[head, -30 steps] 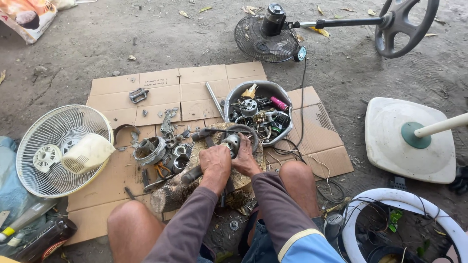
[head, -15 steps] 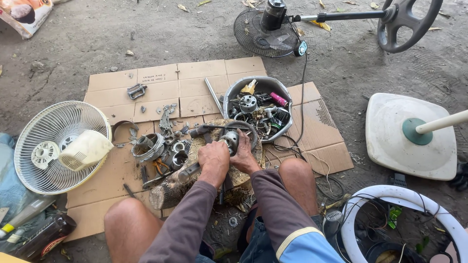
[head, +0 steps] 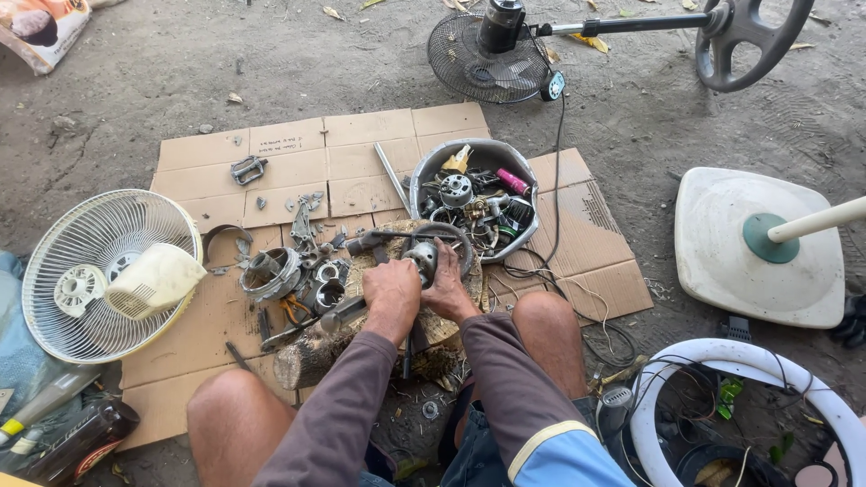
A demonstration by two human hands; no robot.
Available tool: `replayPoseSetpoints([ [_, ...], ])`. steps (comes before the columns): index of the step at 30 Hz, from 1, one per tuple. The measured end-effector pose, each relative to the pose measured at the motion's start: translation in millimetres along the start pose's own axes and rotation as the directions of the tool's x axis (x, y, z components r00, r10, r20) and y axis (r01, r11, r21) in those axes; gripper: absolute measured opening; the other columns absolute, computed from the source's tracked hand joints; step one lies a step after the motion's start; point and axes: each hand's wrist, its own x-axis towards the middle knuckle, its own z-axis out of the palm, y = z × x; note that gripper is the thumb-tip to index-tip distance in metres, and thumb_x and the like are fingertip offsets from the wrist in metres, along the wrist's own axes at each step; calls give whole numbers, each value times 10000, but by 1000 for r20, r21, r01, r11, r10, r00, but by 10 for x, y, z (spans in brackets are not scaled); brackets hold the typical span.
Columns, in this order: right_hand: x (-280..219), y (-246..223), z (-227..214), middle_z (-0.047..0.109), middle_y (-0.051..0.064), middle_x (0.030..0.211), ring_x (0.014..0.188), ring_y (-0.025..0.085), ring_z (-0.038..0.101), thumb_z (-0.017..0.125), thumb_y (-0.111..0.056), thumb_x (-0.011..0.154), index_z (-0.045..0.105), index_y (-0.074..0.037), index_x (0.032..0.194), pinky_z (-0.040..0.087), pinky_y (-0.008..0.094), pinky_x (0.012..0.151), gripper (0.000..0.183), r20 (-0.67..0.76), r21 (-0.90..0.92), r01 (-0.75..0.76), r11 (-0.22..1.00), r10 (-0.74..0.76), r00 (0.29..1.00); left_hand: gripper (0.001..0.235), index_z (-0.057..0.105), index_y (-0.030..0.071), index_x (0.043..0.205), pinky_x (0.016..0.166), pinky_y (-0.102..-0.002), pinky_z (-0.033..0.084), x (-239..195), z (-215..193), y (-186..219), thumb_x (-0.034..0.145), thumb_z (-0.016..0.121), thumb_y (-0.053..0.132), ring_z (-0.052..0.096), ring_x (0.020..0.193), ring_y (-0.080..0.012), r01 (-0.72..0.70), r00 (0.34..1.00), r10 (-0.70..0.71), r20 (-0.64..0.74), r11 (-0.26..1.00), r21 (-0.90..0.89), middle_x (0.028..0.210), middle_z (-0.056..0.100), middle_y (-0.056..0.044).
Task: The person sits on the ground and uses a hammer and a metal rod to strike and disassemble a cylindrical mechanical component. They repeatedly hit the part to loosen it, then pull out internal pieces and place them into a nearby bucket.
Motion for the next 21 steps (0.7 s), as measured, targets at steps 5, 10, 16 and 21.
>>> replayPoseSetpoints([
  [5, 7, 2, 16, 251, 207, 1572, 1435, 530, 307, 875, -378, 596, 170, -228, 1634, 311, 579, 1203, 1264, -1, 6, -5, 1000, 5, 1000, 314, 672, 6, 1069, 826, -553, 583, -163, -213, 50, 982, 372, 40, 763, 952, -342, 3, 999, -4, -45, 1000, -20, 1004, 732, -132],
  [10, -18, -43, -5, 253, 218, 1567, 1439, 537, 294, 872, -376, 598, 176, -214, 1631, 298, 579, 1209, 1256, -2, 4, -6, 1000, 6, 1000, 357, 760, 40, 981, 792, -521, 598, -46, -93, 0, 949, 404, 34, 773, 936, -347, -11, 1000, 10, -5, 999, -42, 942, 777, -148],
  [16, -8, -37, -12, 247, 213, 1577, 1458, 528, 277, 867, -357, 600, 173, -225, 1630, 292, 574, 1219, 1249, 5, 13, -22, 1000, 22, 1000, 306, 618, -32, 1182, 842, -576, 583, -234, -215, 83, 1004, 377, 34, 752, 983, -379, 30, 997, -32, -75, 999, -25, 1108, 696, -180],
  [21, -3, -35, 8, 236, 199, 1580, 1464, 517, 267, 860, -389, 603, 170, -227, 1628, 283, 583, 1225, 1246, 17, 18, -26, 999, 26, 1000, 324, 761, 12, 964, 801, -553, 592, 22, 1, -33, 941, 438, 17, 771, 925, -367, -29, 1000, 29, -6, 998, -50, 908, 761, -167],
])
